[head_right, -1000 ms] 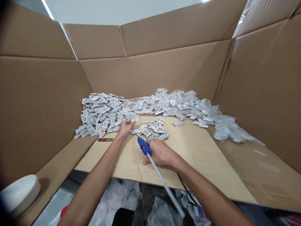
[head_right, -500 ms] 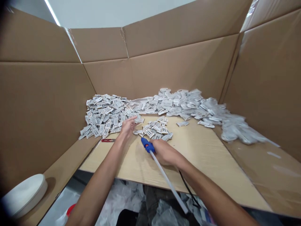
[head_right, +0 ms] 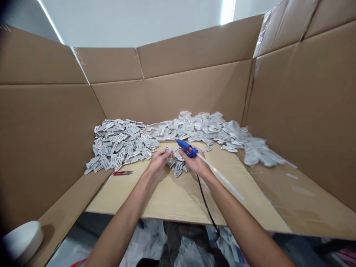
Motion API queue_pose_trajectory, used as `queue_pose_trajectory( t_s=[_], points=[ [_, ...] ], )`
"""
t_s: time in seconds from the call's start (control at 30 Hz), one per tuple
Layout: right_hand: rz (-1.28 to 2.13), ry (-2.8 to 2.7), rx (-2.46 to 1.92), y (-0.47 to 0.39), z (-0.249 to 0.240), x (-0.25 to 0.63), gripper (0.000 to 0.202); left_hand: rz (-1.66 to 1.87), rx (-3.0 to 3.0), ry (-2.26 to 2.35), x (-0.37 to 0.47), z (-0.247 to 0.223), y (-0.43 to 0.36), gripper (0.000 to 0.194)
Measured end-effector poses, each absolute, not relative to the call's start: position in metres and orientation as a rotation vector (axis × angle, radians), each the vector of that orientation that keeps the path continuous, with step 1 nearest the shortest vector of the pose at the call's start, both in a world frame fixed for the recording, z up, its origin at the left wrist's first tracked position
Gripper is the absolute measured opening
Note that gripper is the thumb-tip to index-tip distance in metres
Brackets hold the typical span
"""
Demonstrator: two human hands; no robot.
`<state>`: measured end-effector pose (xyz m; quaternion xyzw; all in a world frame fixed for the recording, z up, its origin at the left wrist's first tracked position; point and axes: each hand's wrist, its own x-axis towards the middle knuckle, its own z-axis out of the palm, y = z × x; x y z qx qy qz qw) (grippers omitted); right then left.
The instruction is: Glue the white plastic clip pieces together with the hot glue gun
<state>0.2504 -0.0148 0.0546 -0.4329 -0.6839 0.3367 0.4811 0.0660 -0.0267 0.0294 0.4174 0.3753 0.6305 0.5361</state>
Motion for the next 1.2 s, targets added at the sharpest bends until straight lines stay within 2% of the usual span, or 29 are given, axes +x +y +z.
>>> queue_pose_trajectory(
  t_s=[0.17,0.37,0.67,0.93,1.2],
  points=[
    [0.82,-1.728,-0.956,-0.02,0.047,0.245,0.037,1.328,1.036,0.809,0.08,0.029,-0.034,0.034],
    [0.571,-1.888,-0.936,-0.018,0.044,0.249,0.029,1.228,1.136,0.764,0.078,0.023,-0.034,0.049],
    [0.625,-1.837,-1.02,-0.02,0.046,0.245,0.033,1.213,1.187,0.743,0.079,0.029,-0.039,0.04],
    [0.709,-1.824,-0.998,-0.019,0.044,0.246,0.034,1.206,1.149,0.707,0.08,0.028,-0.038,0.042],
    [0.62,-1.938,-0.937,-0.026,0.047,0.245,0.026,1.195,1.136,0.705,0.078,0.023,-0.034,0.041]
  ],
)
